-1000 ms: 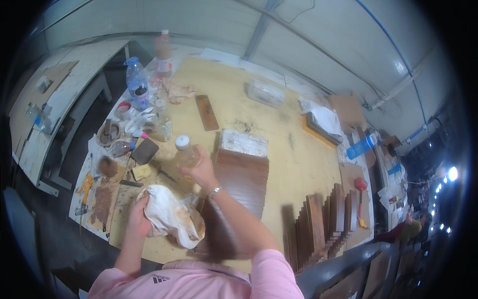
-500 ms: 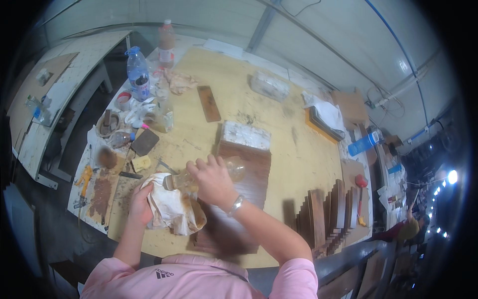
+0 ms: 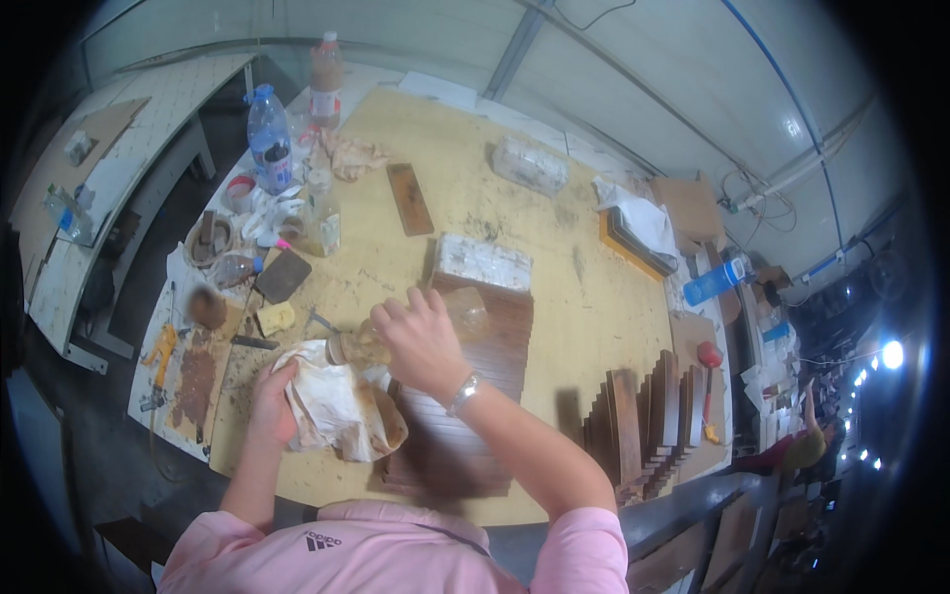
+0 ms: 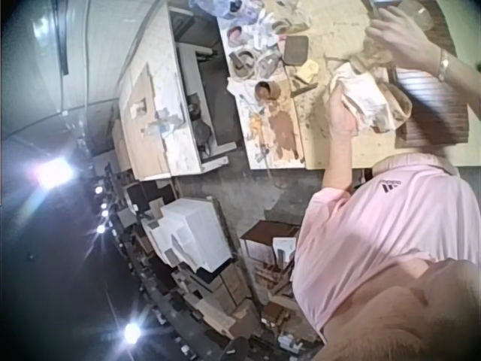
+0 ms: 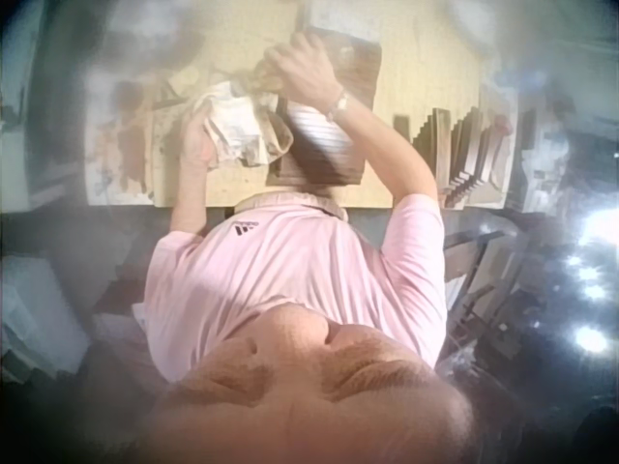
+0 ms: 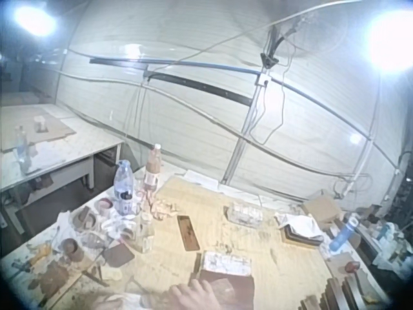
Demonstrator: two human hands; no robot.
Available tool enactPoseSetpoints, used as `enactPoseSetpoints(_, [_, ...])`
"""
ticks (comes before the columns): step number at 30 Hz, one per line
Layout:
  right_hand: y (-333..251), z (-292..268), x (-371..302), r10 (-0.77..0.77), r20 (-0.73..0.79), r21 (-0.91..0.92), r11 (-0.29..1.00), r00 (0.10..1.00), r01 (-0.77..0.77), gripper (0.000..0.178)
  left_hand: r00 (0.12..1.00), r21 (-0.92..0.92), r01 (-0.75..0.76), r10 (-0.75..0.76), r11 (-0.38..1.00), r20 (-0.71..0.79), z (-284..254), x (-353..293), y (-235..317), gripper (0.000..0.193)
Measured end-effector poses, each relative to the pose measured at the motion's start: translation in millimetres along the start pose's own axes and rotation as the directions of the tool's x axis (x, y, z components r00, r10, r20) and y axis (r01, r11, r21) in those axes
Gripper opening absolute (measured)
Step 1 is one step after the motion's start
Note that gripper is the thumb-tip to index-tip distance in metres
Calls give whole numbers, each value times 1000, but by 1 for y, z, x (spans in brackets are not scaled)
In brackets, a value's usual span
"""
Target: The person cleans a stack of grooved wood panels by applying a liquid from a bottle onto a cloth and wiping down the surface of each panel.
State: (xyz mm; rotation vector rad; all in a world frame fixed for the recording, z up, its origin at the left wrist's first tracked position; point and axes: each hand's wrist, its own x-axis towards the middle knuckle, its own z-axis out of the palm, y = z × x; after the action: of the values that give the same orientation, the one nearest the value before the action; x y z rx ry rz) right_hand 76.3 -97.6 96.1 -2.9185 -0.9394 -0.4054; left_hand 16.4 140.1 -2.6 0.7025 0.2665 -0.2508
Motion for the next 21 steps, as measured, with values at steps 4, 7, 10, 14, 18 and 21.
enactPoseSetpoints(4, [5,13,4,120,-16,195,974,993,-115,32,1000,15,-7,8,1000,-24,0,-6,13,34])
enactPoseSetpoints(7, [6,24,12,360,-9,590,755,933,-286,51,994,49,-108,109,993,-13,1,-10,39,33])
enactPoseSetpoints(10, [13,36,23,523,121,872,351,843,-343,75,981,144,-196,194,970,32,13,-23,66,35])
enactPoseSetpoints(14, [28,88,3,588,149,943,159,795,-293,75,976,462,-165,77,871,204,32,-18,51,39])
enactPoseSetpoints(18, [42,93,-20,604,170,917,193,778,-350,83,930,699,-289,18,654,367,49,4,-18,46])
enactPoseSetpoints(21, [56,90,-63,636,148,776,400,757,-488,88,900,792,-370,-25,485,436,51,15,-66,47])
